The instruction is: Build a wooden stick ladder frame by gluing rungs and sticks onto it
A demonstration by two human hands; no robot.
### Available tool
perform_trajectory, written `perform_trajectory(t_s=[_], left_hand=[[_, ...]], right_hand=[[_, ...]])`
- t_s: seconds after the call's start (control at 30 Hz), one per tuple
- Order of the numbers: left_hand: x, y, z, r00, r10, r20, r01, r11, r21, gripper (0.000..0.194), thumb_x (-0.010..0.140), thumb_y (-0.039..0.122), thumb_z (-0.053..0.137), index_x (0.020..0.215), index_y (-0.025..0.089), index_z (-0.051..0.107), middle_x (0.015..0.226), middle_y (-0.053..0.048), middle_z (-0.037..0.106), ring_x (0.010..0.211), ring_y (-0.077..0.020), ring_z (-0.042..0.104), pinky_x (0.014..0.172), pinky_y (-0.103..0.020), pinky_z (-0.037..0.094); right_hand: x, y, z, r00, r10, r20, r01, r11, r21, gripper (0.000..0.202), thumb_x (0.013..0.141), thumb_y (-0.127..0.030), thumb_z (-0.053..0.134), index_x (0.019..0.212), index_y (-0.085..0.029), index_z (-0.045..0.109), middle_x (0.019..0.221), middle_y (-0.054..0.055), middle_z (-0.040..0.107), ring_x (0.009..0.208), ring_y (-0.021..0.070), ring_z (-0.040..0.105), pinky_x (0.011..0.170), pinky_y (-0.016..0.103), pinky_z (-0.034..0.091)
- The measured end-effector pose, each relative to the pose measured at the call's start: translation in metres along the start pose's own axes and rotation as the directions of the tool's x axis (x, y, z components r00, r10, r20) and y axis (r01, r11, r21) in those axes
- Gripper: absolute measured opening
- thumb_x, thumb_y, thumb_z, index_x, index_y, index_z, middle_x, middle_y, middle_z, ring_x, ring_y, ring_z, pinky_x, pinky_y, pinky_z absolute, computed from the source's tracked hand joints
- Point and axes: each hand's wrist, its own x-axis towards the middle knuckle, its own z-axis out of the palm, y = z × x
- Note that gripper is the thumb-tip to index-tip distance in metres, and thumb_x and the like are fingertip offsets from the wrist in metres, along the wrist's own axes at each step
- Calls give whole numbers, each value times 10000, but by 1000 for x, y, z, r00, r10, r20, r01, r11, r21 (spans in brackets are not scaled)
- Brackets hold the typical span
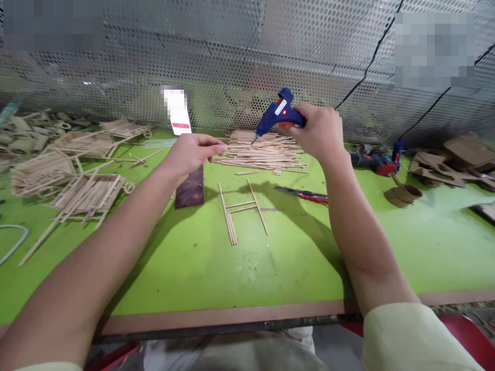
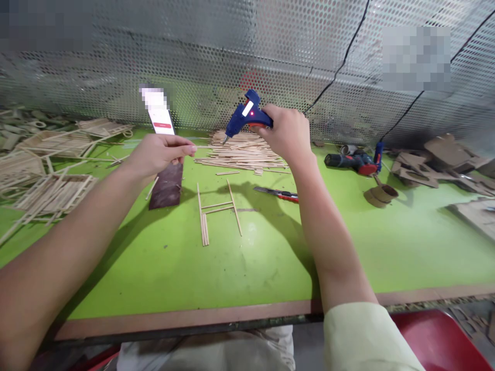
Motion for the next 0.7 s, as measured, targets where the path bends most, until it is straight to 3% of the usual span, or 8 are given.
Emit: perform_trajectory(t_s=[0.43,0.7], left_hand=[[-1,3,-2,1000,-5,-30,5,1000,4,92,852,131,869,803,208,859,849,-43,812,633,-118,573,653,-256,508],[0,3,-1,995,37,-88,-38,999,-15,103,830,102,869,801,200,852,756,-5,765,582,-100,533,622,-250,462]], right_hand=[[0,-4,-2,999,38,16,-37,999,-39,235,954,-488,696,1001,-274,781,931,111,799,893,359,716,773,442,505],[1,1,3,1000,7,28,-7,1000,-23,314,930,-513,713,1091,-255,792,927,107,789,914,357,719,796,448,523]])
